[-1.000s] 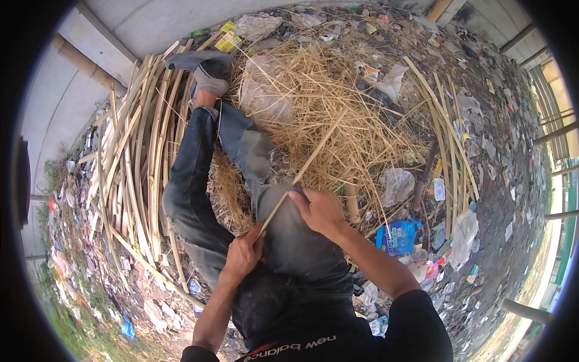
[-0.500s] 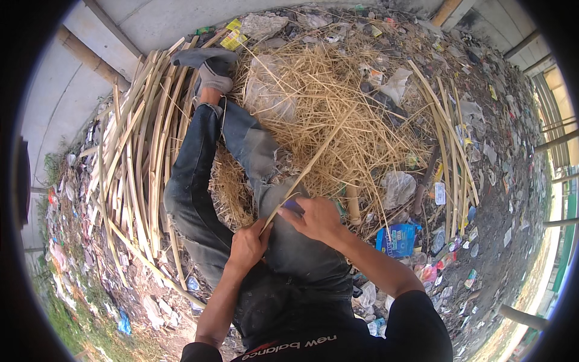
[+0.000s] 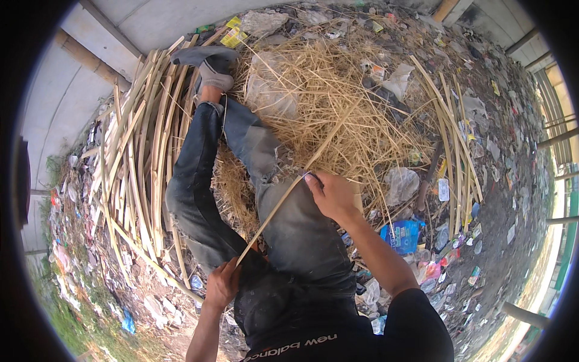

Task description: The person sits on the ground and uses a blue utility knife to shave thin strips from a long bamboo stick. They hold the stick with their left hand and scrape the surface with the knife in their right hand, creating a pile of bamboo shavings.

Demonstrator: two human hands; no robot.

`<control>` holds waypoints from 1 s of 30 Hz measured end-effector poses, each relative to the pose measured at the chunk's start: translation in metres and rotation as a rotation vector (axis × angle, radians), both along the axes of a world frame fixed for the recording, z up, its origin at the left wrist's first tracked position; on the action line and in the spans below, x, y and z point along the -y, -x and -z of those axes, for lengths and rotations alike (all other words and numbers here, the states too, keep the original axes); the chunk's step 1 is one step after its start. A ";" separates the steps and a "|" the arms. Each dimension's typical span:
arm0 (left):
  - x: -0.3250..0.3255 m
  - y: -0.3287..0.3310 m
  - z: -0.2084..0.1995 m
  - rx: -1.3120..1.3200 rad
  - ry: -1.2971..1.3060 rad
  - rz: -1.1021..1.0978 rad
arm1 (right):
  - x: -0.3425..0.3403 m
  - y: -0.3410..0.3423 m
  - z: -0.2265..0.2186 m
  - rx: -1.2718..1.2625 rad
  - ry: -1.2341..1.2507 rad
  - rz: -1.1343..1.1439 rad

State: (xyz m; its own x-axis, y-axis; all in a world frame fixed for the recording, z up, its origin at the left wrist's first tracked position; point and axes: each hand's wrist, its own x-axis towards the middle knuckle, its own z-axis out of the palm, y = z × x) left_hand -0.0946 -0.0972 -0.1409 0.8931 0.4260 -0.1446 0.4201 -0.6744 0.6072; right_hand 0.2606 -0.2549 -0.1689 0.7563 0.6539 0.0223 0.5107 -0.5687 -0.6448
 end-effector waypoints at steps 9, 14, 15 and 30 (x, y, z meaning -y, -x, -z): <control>0.003 -0.010 0.002 0.018 0.035 -0.045 | 0.006 0.015 -0.007 0.115 0.001 -0.121; 0.002 -0.013 0.000 -0.011 0.108 -0.061 | 0.000 -0.011 0.008 -0.061 -0.032 0.085; 0.001 -0.016 0.001 0.009 0.132 -0.060 | -0.001 -0.003 0.014 -0.045 -0.081 0.032; -0.011 -0.029 0.000 -0.072 0.368 -0.117 | -0.004 0.027 0.019 -0.078 -0.083 -0.076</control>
